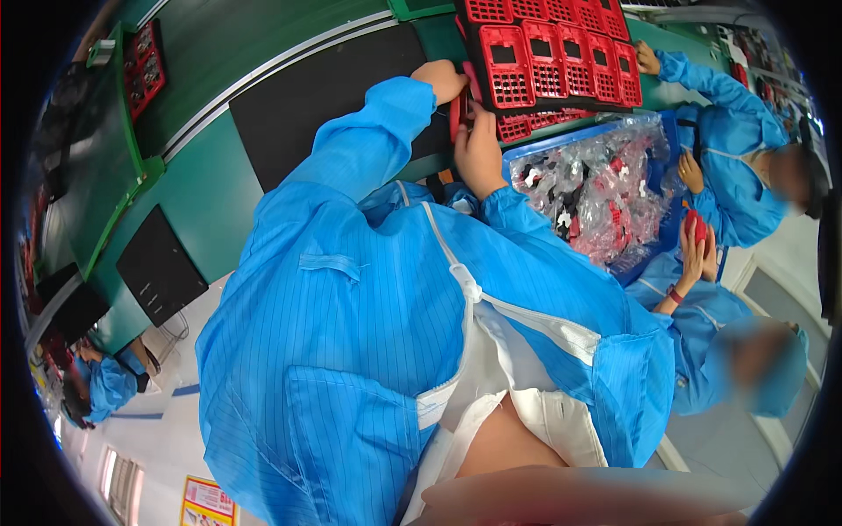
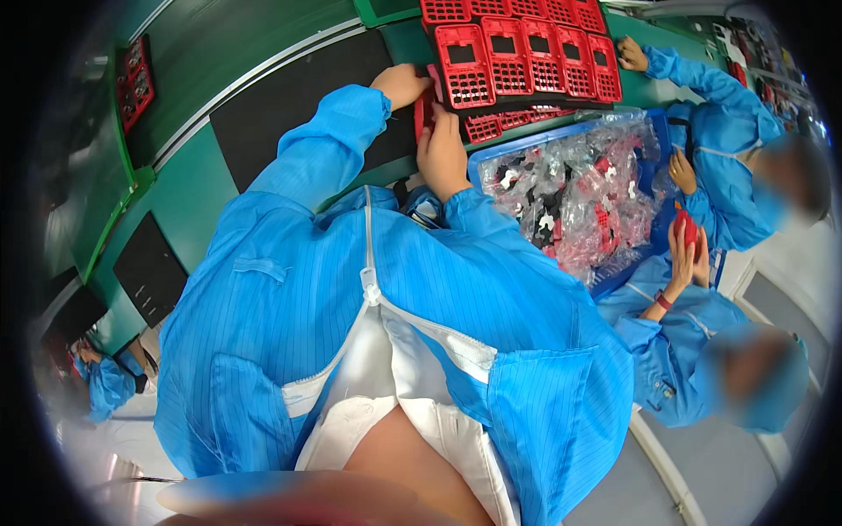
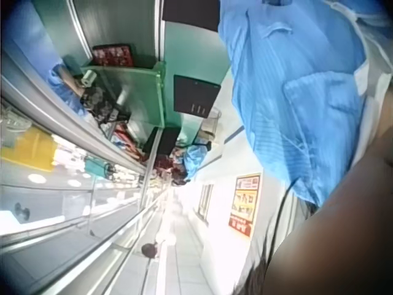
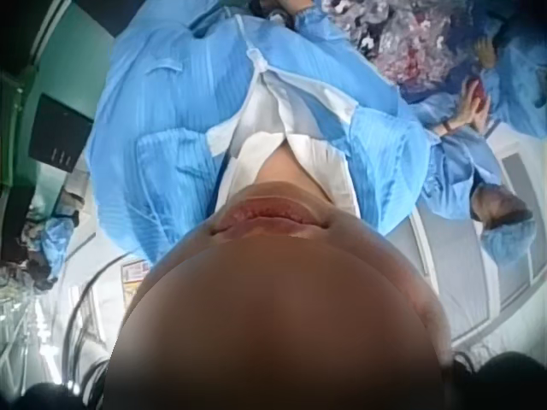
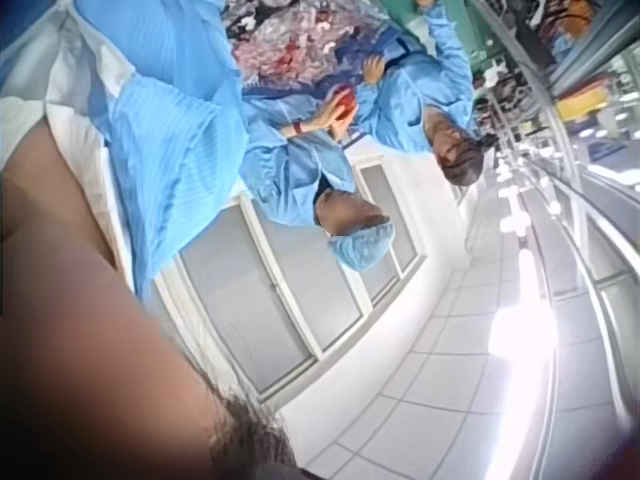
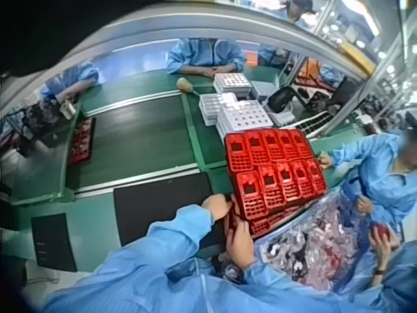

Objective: The person is assembling red plastic electronic device cases, likely for POS terminals, at a factory assembly line.

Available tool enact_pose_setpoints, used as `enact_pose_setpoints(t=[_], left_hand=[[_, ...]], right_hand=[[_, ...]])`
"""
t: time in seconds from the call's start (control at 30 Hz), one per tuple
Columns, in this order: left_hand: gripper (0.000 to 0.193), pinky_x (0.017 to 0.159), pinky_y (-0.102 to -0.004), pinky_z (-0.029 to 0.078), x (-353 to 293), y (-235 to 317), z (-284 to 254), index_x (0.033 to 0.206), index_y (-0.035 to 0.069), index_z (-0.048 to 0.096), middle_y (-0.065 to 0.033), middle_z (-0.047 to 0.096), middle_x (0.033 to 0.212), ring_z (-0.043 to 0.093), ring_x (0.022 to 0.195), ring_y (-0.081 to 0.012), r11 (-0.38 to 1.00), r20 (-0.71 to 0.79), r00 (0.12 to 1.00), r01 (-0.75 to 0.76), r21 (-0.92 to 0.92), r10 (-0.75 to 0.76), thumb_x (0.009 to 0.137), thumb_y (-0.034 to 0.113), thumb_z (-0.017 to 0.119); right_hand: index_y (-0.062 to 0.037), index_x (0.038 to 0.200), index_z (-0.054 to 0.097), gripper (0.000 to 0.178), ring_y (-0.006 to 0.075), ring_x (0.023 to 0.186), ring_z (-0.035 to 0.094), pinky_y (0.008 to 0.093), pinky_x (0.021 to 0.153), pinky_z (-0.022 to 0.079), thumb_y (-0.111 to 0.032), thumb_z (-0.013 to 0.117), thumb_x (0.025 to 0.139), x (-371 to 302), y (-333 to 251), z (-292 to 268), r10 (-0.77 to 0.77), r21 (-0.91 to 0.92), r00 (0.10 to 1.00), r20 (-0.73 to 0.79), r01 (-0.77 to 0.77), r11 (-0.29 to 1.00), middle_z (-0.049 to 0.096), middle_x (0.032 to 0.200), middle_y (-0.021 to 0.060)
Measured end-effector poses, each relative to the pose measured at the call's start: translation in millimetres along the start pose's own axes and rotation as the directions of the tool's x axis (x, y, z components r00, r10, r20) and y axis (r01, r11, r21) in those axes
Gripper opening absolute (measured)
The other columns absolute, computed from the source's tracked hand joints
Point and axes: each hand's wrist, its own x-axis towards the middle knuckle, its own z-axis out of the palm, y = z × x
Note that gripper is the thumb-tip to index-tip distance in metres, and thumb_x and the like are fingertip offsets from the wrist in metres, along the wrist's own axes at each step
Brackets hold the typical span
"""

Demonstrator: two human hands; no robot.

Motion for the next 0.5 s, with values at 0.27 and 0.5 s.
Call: enact_pose_setpoints(t=[0.27,0.5], left_hand=[[0.05,0.076,-0.0416,0.054,10,7,30,0.111,-0.002,0.057,-0.026,0.066,0.098,0.067,0.084,-0.0392,0.916,0.043,0.987,0.162,-0.368,-0.157,0.088,0.043,0.054],[0.051,0.082,-0.0481,0.05,0,9,43,0.104,-0.006,0.054,-0.0323,0.063,0.095,0.062,0.093,-0.0449,0.967,-0.267,0.953,0.077,-0.245,-0.143,0.091,0.043,0.052]], right_hand=[[-0.0006,0.134,0.037,0.056,0.0437,0.114,0.048,0.0461,0.09,0.047,-0.004,0.055,0.082,-9,-19,2,-0.068,-0.207,0.995,-0.079,0.05,0.977,0.039,0.136,0.0218],[-0.0007,0.136,0.036,0.06,0.0406,0.106,0.05,0.0456,0.082,0.048,-0.01,0.059,0.082,-11,-6,-4,-0.126,-0.191,0.986,-0.109,0.104,0.976,0.046,0.128,0.0201]])
